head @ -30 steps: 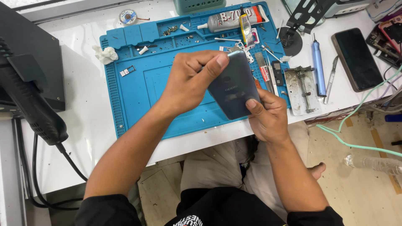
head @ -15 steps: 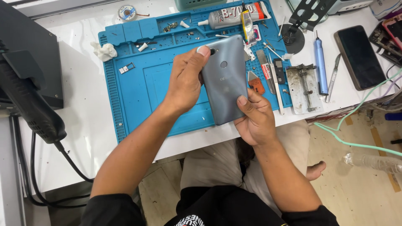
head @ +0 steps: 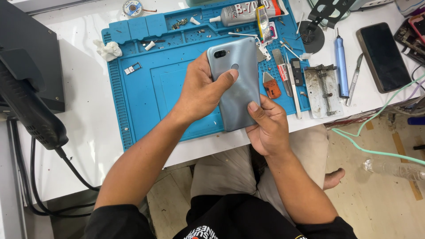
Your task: Repairing a mobile phone by unscrewing internal components and reassembling the back cover
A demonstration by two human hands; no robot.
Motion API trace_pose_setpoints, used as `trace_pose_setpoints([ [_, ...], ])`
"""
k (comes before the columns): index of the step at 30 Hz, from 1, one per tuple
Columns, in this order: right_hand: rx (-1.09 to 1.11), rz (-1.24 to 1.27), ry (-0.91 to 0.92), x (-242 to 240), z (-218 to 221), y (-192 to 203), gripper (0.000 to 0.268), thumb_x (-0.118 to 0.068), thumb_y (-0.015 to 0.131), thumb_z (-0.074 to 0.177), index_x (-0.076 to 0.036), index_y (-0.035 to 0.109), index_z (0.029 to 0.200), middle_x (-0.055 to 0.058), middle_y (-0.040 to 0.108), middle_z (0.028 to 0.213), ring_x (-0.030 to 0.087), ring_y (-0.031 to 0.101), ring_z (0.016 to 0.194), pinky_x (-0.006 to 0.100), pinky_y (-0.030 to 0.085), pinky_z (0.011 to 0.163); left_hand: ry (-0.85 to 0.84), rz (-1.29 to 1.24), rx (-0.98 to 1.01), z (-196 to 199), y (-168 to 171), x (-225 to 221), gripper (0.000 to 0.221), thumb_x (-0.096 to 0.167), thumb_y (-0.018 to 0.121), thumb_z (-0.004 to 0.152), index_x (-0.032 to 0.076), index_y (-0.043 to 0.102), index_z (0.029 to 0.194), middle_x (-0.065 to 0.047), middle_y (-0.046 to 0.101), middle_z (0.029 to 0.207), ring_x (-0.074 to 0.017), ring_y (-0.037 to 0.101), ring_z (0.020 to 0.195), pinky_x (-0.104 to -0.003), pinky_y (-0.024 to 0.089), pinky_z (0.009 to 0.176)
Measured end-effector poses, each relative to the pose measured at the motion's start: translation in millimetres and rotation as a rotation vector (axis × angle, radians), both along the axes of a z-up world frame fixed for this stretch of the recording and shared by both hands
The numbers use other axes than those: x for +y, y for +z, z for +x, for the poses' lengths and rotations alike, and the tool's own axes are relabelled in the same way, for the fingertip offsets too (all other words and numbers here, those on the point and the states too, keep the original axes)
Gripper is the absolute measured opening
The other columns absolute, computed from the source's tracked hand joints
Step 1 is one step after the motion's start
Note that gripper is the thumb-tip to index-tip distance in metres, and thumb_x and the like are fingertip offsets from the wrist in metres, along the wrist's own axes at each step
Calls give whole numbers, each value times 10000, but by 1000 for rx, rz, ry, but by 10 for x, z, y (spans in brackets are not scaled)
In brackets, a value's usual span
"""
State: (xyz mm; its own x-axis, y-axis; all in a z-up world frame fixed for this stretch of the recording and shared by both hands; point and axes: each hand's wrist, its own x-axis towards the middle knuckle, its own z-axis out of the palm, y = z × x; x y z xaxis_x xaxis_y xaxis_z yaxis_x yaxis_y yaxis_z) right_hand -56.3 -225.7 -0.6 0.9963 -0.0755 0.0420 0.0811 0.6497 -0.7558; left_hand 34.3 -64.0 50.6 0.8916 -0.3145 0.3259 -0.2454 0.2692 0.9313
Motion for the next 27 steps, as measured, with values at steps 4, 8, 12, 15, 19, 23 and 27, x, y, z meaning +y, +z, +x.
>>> trace_pose_setpoints([
  [4,-7,-11,-2,5,-21,6,265,1,574,1006,120,623,1237,238,719,996,324,738,978,535,626,947,-20,-53,51,-16,-16,-17,44,53,654,940,40,662,981,-87,702,800,-128,682,770,-323,604,701],
  [8,-17,-22,-10,11,-49,25,260,6,574,1004,124,624,1231,237,715,986,317,734,969,538,626,943,-30,-94,79,0,-97,-43,31,47,667,935,46,671,966,-83,705,791,-122,692,762,-326,613,691],
  [12,-59,-29,-27,17,-61,25,247,18,574,999,131,626,1212,245,711,978,326,726,998,563,616,956,-38,-150,114,-26,-73,-55,12,43,690,921,46,682,929,-80,709,764,-118,704,740,-322,620,676],
  [15,-78,-45,-39,31,-70,61,236,24,576,999,134,628,1202,246,711,977,323,721,1004,567,619,951,-23,-163,118,-50,-17,-62,15,42,684,899,52,685,909,-71,696,748,-108,680,724,-312,606,675],
  [19,-102,-83,-50,52,-87,120,233,28,571,1003,140,629,1199,248,715,975,313,717,1012,574,622,945,1,-162,108,-29,-99,-57,51,37,629,892,64,673,886,-50,661,730,-92,632,722,-291,582,685],
  [23,-110,-97,-45,74,-102,151,241,31,575,1003,143,625,1210,241,717,971,303,716,1010,567,621,949,83,-81,61,-52,-80,-48,55,23,612,869,50,659,864,-61,629,702,-98,582,699,-294,558,655],
  [27,-107,-103,-30,79,-107,157,235,35,567,1004,141,626,1205,248,721,970,309,717,1007,576,621,949,150,-54,42,-85,-65,-65,34,28,626,836,42,654,850,-64,617,677,-98,571,681,-286,534,605],
])
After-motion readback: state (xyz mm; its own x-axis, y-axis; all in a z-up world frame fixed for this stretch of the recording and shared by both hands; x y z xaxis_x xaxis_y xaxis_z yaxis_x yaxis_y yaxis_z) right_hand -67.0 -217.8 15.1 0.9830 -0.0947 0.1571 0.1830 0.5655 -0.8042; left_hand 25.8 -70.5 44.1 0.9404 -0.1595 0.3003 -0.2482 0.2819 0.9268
